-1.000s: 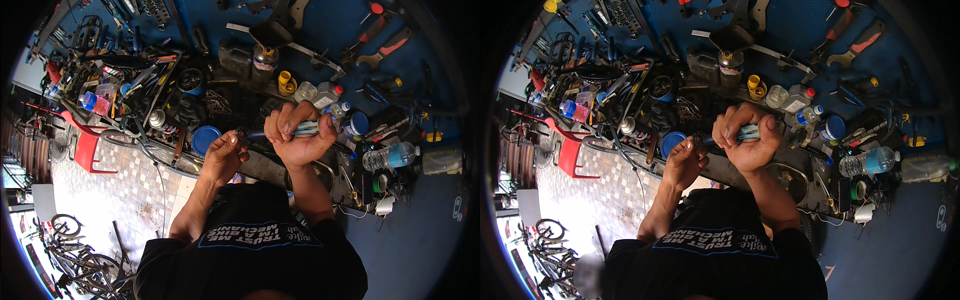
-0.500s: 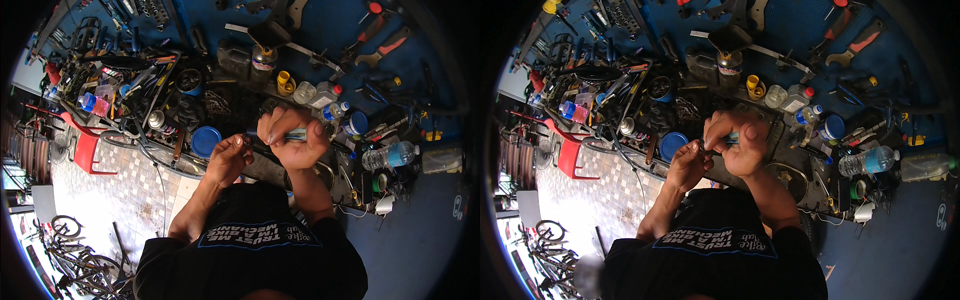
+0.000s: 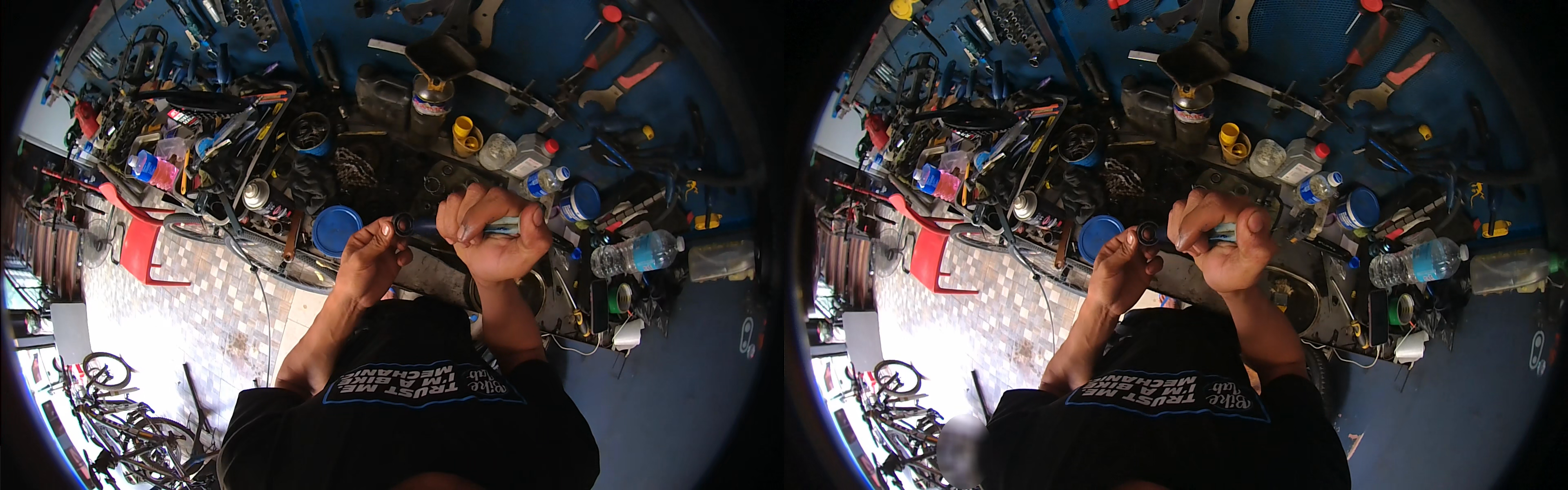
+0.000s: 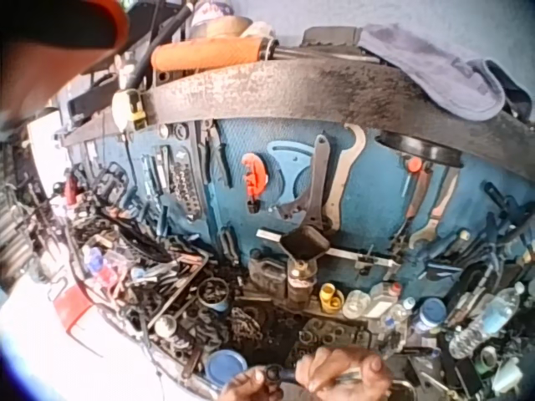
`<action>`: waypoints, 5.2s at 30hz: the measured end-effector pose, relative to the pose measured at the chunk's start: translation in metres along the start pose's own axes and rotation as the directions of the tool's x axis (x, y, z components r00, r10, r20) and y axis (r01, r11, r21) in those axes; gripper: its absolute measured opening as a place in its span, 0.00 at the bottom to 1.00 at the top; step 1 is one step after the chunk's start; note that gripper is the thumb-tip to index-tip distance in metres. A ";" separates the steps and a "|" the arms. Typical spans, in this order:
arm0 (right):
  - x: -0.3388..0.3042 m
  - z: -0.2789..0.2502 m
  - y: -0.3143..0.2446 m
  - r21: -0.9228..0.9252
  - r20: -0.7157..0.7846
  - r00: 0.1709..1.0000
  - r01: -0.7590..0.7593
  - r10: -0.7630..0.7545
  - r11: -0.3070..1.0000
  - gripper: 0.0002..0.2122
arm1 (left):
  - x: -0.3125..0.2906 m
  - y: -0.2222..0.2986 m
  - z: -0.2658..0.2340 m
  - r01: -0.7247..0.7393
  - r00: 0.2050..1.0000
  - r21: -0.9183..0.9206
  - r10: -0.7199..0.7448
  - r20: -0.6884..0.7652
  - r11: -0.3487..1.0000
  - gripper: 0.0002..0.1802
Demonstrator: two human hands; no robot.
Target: The person applies lubricant to a bicycle hub bearing using a syringe, then wipes the hub with a cloth and rotates the wheel to check movement. The person handles the hub, syringe, and cloth during the process.
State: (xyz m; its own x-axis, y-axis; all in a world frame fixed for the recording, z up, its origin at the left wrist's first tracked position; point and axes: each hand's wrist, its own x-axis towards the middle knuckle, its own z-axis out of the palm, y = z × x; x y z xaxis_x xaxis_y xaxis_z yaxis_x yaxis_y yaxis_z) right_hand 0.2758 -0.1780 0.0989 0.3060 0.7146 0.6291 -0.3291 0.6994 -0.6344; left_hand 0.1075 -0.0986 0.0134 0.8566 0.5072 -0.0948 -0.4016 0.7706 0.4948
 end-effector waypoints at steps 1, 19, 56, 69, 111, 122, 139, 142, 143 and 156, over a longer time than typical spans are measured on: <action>0.002 0.000 -0.001 0.001 0.000 1.000 -0.001 0.001 1.000 0.35 | 0.000 0.000 -0.001 0.000 1.000 0.000 0.000 0.009 1.000 0.12; 0.017 -0.009 -0.018 -0.196 -0.055 0.996 0.054 -0.066 0.979 0.44 | 0.003 0.001 -0.014 0.080 0.996 -0.038 -0.078 0.052 0.996 0.11; 0.005 -0.077 0.070 -0.806 -0.246 0.853 -0.443 0.460 0.392 0.11 | 0.010 0.019 -0.064 -0.108 0.981 0.153 0.130 -0.146 0.982 0.11; 0.002 -0.033 0.033 -0.649 -0.156 0.860 -0.460 0.485 0.606 0.12 | 0.022 0.027 -0.031 -0.118 0.990 0.177 0.129 -0.053 0.977 0.12; -0.033 -0.025 0.059 -0.830 -0.190 0.793 -0.445 0.578 0.337 0.14 | 0.002 0.013 -0.048 -0.183 0.935 0.711 0.344 -0.087 0.679 0.12; -0.053 -0.022 0.068 -0.876 -0.103 0.833 -0.335 0.544 0.347 0.13 | -0.008 0.015 -0.063 -0.077 0.987 0.631 0.150 -0.063 0.772 0.11; -0.027 -0.122 -0.007 0.092 -0.560 0.727 -0.422 0.398 0.902 0.28 | 0.004 0.007 -0.074 0.027 0.988 0.204 0.005 -0.153 0.979 0.10; -0.024 -0.133 -0.025 0.266 -0.586 0.709 -0.288 0.391 0.920 0.27 | 0.004 0.005 -0.070 0.034 0.992 0.260 0.001 -0.130 0.965 0.10; -0.028 -0.139 -0.023 0.263 -0.612 0.697 -0.266 0.373 0.927 0.27 | 0.006 0.004 -0.068 0.035 0.992 0.268 -0.002 -0.125 0.963 0.10; -0.043 -0.161 -0.019 0.193 -0.708 0.629 -0.262 0.319 0.946 0.22 | 0.014 0.005 -0.069 0.034 0.994 0.273 -0.004 -0.107 0.961 0.11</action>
State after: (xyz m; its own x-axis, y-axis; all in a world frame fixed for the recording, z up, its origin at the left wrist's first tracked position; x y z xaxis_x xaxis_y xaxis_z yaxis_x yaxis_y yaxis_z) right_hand 0.4123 -0.2199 0.0114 0.7205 0.6821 -0.1247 -0.5638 0.4716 -0.6780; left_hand 0.0954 -0.0612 -0.0451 0.8190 0.5420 -0.1886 -0.2688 0.6526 0.7085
